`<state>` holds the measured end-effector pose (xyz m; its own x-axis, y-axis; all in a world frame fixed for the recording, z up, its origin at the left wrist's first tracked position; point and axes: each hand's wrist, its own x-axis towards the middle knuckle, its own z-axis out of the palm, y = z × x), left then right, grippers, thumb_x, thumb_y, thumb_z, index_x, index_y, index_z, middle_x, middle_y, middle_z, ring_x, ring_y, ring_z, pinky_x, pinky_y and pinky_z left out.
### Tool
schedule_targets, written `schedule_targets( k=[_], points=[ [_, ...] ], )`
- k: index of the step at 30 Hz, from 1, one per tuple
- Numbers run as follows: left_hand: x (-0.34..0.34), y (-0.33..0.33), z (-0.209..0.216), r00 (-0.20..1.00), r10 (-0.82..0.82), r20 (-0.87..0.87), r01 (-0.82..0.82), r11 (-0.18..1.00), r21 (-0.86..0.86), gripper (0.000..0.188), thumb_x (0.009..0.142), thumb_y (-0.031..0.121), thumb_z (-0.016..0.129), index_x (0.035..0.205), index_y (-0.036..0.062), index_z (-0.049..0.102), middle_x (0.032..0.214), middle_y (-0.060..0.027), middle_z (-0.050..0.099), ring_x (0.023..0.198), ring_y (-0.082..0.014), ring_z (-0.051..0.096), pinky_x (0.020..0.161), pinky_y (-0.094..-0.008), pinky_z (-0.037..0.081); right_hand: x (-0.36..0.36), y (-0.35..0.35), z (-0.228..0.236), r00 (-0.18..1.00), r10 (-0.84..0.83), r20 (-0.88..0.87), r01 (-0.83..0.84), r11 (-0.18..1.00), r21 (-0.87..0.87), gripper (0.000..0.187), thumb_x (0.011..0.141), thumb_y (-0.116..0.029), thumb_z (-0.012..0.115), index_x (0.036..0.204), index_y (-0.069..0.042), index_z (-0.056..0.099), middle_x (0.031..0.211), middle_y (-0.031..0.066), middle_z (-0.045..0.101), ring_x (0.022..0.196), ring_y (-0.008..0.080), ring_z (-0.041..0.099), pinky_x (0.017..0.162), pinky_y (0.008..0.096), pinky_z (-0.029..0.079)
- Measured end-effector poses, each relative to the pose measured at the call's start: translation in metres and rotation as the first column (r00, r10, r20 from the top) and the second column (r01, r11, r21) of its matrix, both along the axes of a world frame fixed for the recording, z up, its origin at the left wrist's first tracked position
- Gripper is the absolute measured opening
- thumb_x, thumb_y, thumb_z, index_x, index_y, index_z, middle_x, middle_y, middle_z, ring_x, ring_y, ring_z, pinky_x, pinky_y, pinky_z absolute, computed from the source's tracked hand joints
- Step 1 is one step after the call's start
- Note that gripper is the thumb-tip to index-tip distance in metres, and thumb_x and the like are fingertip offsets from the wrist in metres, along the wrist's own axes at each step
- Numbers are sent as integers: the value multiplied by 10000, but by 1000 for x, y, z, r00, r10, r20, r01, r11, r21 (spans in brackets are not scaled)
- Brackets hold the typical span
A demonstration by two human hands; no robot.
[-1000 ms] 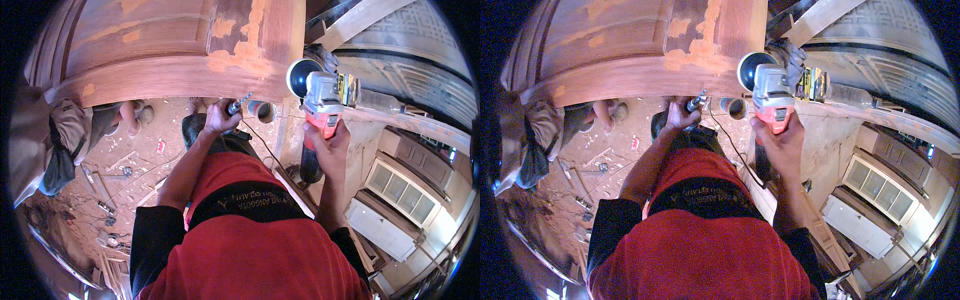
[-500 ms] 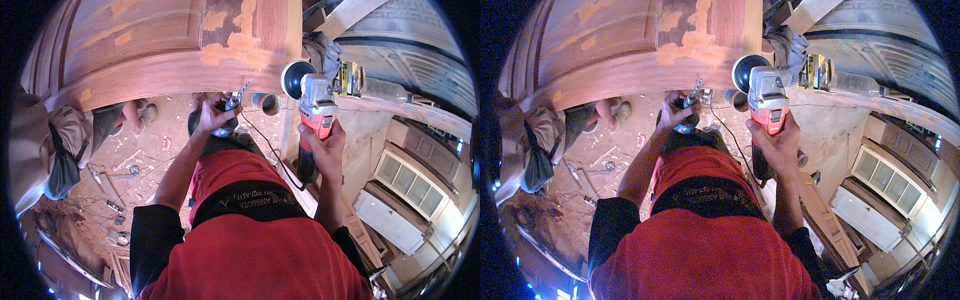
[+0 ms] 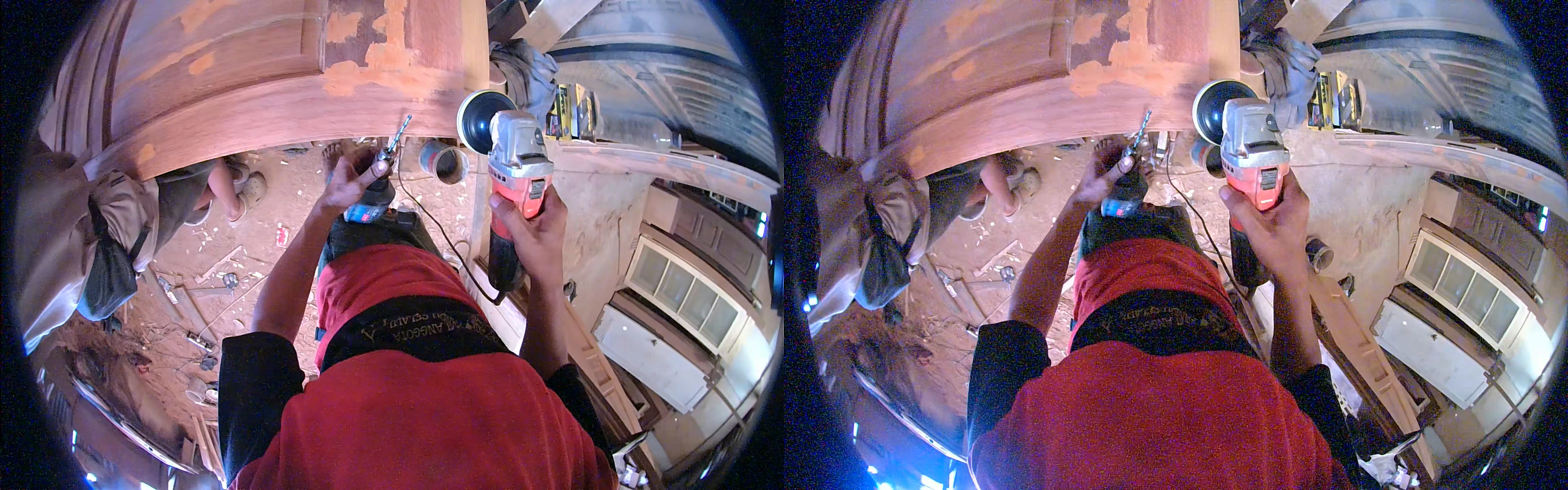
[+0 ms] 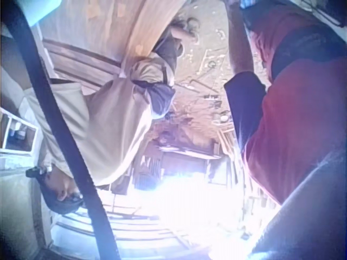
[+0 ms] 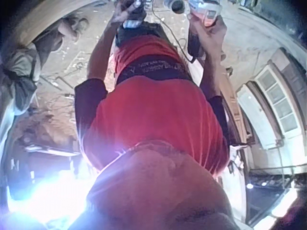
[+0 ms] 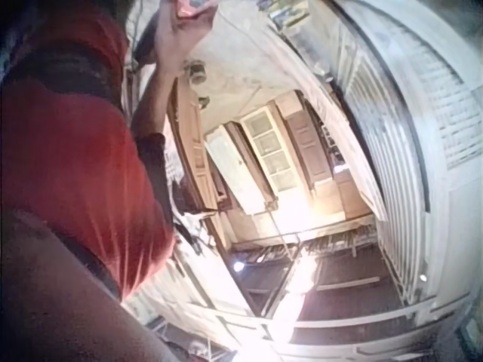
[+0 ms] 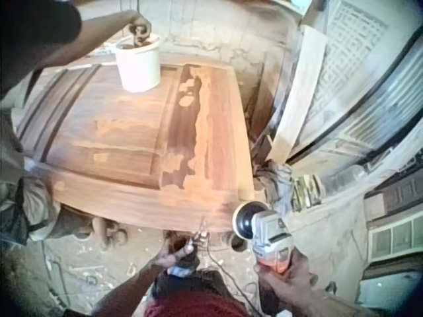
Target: The person adjusts a drill bit in a power drill by hand, reaches into a shelf for small components, and then uses a power sander on a large wooden door panel while sitting on the floor.
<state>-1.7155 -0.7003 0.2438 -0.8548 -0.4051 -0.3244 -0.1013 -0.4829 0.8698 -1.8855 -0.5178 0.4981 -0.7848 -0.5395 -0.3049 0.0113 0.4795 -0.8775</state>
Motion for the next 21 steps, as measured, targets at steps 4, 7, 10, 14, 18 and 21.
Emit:
schedule_targets(
  k=[4,7,10,14,18,21],
  points=[
    [-3,3,16,995,90,32,-92,994,67,370,961,314,720,1123,-15,666,1003,-44,692,920,-120,626,877,-289,498,-1,4,-2,1000,16,-16,-16,1000,13,433,816,-103,814,1161,41,596,1028,78,689,901,122,639,802,280,525],
    [3,-7,10,1000,-19,11,18,997,71,356,961,298,722,1113,-19,668,979,-54,704,928,-125,635,867,-292,504,3,-1,2,1000,-17,0,17,1000,-16,423,818,-88,808,1162,37,598,1032,77,691,909,120,639,804,278,523],
    [1,-18,16,993,-112,-27,112,994,11,318,975,304,692,1107,17,655,991,-36,690,950,-151,633,879,-328,517,3,-2,3,999,-39,37,41,998,-53,430,817,-86,809,1171,34,597,1040,77,692,917,120,640,809,278,524],
    [1,-17,33,988,-152,15,152,988,0,433,1013,401,619,1089,-15,713,931,-54,719,863,-128,636,819,-287,513,0,-3,1,996,-82,39,85,994,-74,442,818,-103,812,1180,31,596,1043,75,693,920,121,643,816,284,525],
    [4,-5,13,970,-192,148,162,967,195,446,1051,399,548,1112,-16,699,902,-42,695,833,-119,609,801,-298,511,-1,1,-1,989,-141,40,143,988,-52,443,822,-109,809,1187,24,598,1055,76,695,927,126,647,822,291,527],
    [-3,11,8,992,-20,125,24,999,-32,472,1045,413,555,1135,-35,672,902,-39,684,823,-139,598,804,-309,506,-7,6,0,992,-122,35,124,991,-44,436,828,-96,798,1197,22,596,1068,80,695,936,133,652,831,297,531]
  ],
)
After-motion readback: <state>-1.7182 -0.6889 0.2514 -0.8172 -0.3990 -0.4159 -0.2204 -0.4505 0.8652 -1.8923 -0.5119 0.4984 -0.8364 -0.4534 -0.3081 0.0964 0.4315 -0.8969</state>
